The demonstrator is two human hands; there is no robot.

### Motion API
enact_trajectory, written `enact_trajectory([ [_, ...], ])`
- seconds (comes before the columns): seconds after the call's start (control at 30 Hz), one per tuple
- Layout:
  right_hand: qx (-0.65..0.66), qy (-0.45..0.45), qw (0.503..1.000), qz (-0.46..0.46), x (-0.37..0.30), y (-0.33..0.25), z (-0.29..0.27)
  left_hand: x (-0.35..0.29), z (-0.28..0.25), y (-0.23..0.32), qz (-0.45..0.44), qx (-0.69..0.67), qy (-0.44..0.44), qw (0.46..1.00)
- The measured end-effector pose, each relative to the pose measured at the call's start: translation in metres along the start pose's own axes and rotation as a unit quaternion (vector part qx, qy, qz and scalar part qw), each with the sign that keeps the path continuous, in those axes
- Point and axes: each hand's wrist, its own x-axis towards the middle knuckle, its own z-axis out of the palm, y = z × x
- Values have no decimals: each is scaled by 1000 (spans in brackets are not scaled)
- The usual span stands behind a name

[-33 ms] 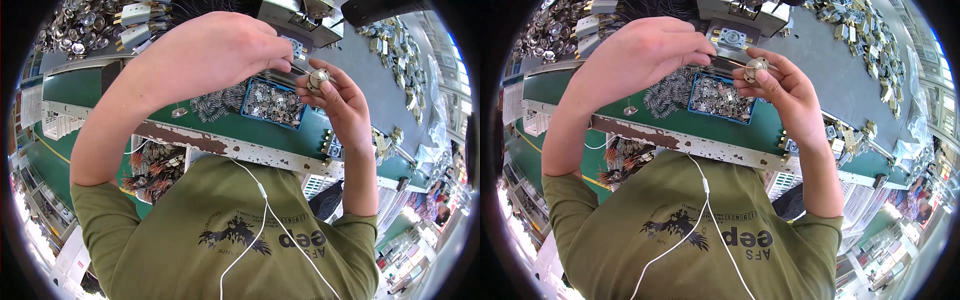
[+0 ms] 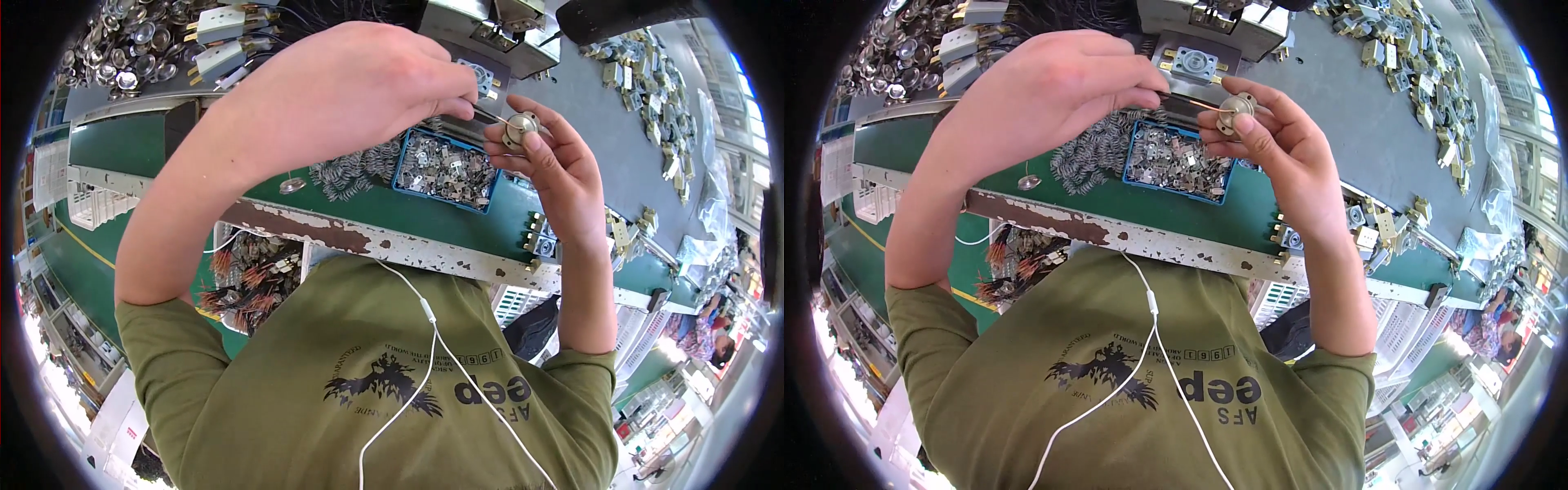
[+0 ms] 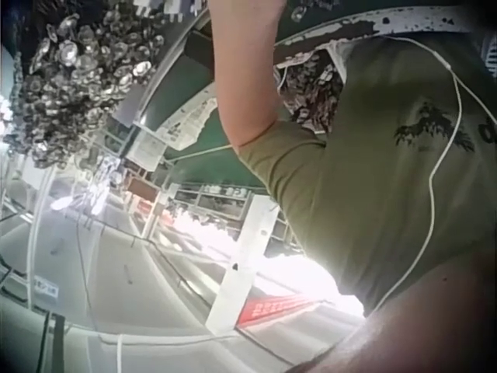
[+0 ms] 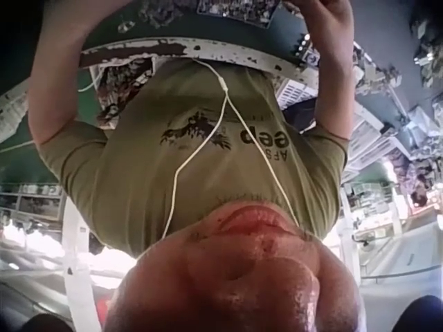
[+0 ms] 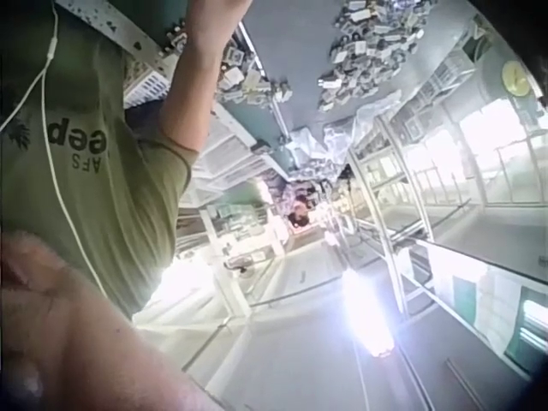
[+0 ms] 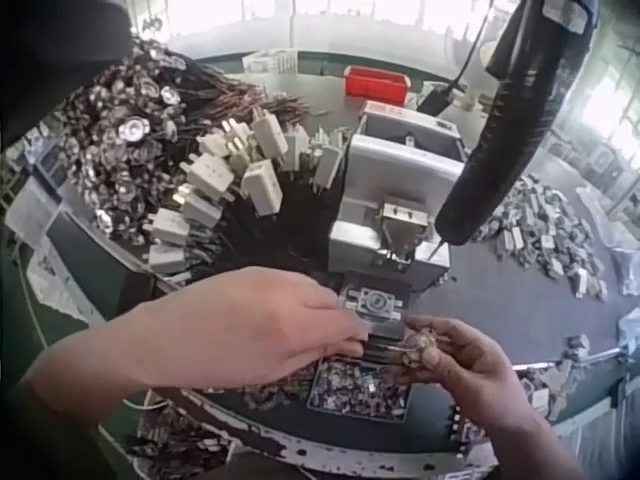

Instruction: Assembling wire harnesses and electronic parts onto circuit boards and machinery on a production line.

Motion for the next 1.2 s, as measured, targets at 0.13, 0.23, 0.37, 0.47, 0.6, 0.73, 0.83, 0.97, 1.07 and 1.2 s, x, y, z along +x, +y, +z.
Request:
enact_trajectory([
  [0.13,-42,64,997,-27,-2,2,7,-5,6,4,-22,36,-1,999],
  [0.23,-95,100,990,8,-2,3,4,-3,11,13,-12,56,23,998],
  [0.37,-140,96,985,-12,1,3,-2,0,24,15,-16,40,26,999],
  [0.47,139,140,968,-157,3,5,16,-2,50,5,-44,-81,35,995],
  [0.6,208,123,951,-191,2,8,21,3,53,-7,0,-165,76,983],
  [0.73,-135,7,989,-52,6,-15,0,-6,31,-3,30,76,24,996],
  [0.83,-220,-86,972,-1,11,-29,2,-8,22,1,50,157,-30,986],
  [0.97,-199,-22,979,-35,-9,-13,14,-14,32,1,30,122,-6,992],
  [1.07,-142,71,982,-97,-22,5,22,-9,35,7,44,62,30,997],
  [1.2,-232,125,956,-128,-23,7,27,-7,36,9,32,99,41,994],
])
